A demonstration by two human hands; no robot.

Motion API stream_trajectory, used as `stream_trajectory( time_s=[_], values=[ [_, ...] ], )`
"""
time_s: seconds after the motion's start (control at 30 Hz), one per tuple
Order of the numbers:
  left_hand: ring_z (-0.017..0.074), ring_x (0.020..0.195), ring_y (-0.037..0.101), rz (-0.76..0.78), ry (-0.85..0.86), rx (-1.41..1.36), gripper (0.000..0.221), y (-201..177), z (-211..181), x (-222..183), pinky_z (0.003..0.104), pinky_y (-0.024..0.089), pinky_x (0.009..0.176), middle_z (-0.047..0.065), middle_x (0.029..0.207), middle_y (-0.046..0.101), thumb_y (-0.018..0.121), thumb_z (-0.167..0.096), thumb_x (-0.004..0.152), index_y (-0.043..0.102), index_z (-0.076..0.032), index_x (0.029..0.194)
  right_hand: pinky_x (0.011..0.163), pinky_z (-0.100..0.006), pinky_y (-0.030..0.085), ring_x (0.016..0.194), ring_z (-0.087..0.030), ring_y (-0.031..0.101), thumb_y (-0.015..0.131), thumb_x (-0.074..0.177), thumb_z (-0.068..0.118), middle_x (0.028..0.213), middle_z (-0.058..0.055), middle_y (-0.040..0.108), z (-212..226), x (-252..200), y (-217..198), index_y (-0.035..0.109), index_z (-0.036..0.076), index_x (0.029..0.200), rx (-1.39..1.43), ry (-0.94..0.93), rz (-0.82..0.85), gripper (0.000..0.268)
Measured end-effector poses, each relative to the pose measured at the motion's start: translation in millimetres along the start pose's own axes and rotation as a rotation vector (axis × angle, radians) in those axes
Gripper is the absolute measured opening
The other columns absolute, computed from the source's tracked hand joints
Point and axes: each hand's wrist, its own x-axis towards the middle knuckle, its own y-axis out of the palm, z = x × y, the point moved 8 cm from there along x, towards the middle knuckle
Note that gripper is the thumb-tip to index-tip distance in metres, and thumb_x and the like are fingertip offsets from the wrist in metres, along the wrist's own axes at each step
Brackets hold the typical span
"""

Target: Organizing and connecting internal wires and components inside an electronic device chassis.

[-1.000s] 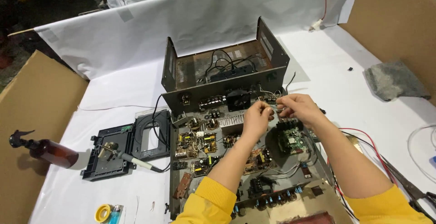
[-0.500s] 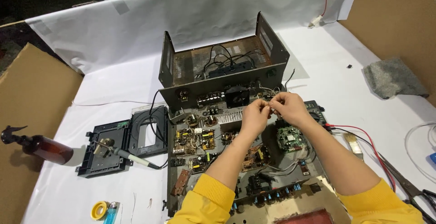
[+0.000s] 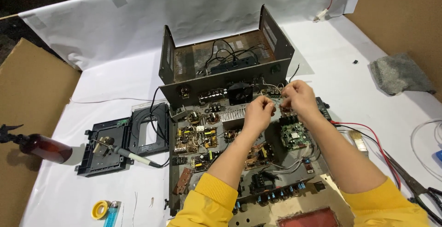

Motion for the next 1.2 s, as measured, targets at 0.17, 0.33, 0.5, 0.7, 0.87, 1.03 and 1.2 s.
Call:
stream_trajectory(
  time_s=[0.17, 0.33, 0.5, 0.7, 0.87, 1.03, 1.2],
  values=[
    [0.02, 0.077, 0.074, -0.001, 0.0, -0.009, 0.012, 1, 0, 2, 0.035, 0.057, 0.076, 0.011, 0.082, 0.075, 0.061, -0.01, 0.1, 0.072, -0.004, 0.1, 0.066, -0.037, 0.057, 0.068, -0.024, 0.069, 0.051, 0.107, 0.012, 0.088, -0.021, 0.07, -2, 1, -6, 0.069, -0.006, 0.103, 0.004, -0.067, 0.083, 0.026],
    [0.0192, 0.075, 0.074, -0.001, 0.011, -0.028, 0.011, 2, 4, 2, 0.032, 0.058, 0.072, 0.011, 0.083, 0.076, 0.061, -0.009, 0.099, 0.072, -0.004, 0.101, 0.07, -0.037, 0.058, 0.071, -0.025, 0.069, 0.058, 0.102, 0.007, 0.094, -0.023, 0.071, 10, -16, 0, 0.07, -0.008, 0.109, 0.042, -0.076, 0.117, 0.021],
    [0.023, 0.076, 0.073, -0.012, 0.02, 0.001, 0.012, -3, -7, -3, 0.036, 0.058, 0.072, 0.015, 0.084, 0.075, 0.061, -0.007, 0.099, 0.071, -0.001, 0.103, 0.086, -0.043, 0.056, 0.097, -0.03, 0.073, 0.074, 0.09, 0.01, 0.111, -0.017, 0.075, 40, -31, 9, 0.076, 0.006, 0.121, -0.308, -0.225, 0.179, 0.031],
    [0.0206, 0.075, 0.072, -0.002, 0.01, 0.016, 0.012, -4, -7, -4, 0.034, 0.057, 0.069, 0.013, 0.083, 0.075, 0.061, -0.008, 0.101, 0.071, -0.003, 0.104, 0.092, -0.038, 0.057, 0.102, -0.027, 0.074, 0.073, 0.094, 0.019, 0.11, -0.006, 0.076, 43, -24, 16, 0.08, 0.012, 0.105, -0.698, -0.432, 0.131, 0.015],
    [0.0183, 0.074, 0.071, -0.004, -0.002, 0.019, 0.012, -5, -8, -5, 0.031, 0.057, 0.068, 0.01, 0.08, 0.075, 0.06, -0.01, 0.101, 0.072, -0.005, 0.103, 0.089, -0.038, 0.057, 0.099, -0.027, 0.074, 0.075, 0.093, 0.021, 0.107, -0.006, 0.077, 33, -18, 12, 0.081, 0.012, 0.1, -0.641, -0.387, 0.124, 0.013],
    [0.0166, 0.077, 0.071, 0.011, -0.014, 0.006, 0.012, -10, -28, -17, 0.031, 0.056, 0.069, 0.009, 0.083, 0.075, 0.062, -0.011, 0.1, 0.071, -0.007, 0.108, 0.085, -0.039, 0.058, 0.096, -0.029, 0.073, 0.078, 0.089, 0.018, 0.1, -0.01, 0.077, 29, -13, 5, 0.08, 0.008, 0.096, -0.489, -0.314, 0.118, 0.012],
    [0.0294, 0.093, 0.074, -0.014, 0.036, 0.097, 0.019, -11, -38, -20, 0.042, 0.057, 0.081, 0.016, 0.094, 0.077, 0.065, -0.012, 0.098, 0.076, -0.006, 0.113, 0.085, -0.044, 0.058, 0.096, -0.033, 0.073, 0.075, 0.091, 0.02, 0.098, -0.014, 0.076, 35, -19, 10, 0.079, 0.007, 0.094, -0.545, -0.258, 0.132, 0.015]
  ],
)
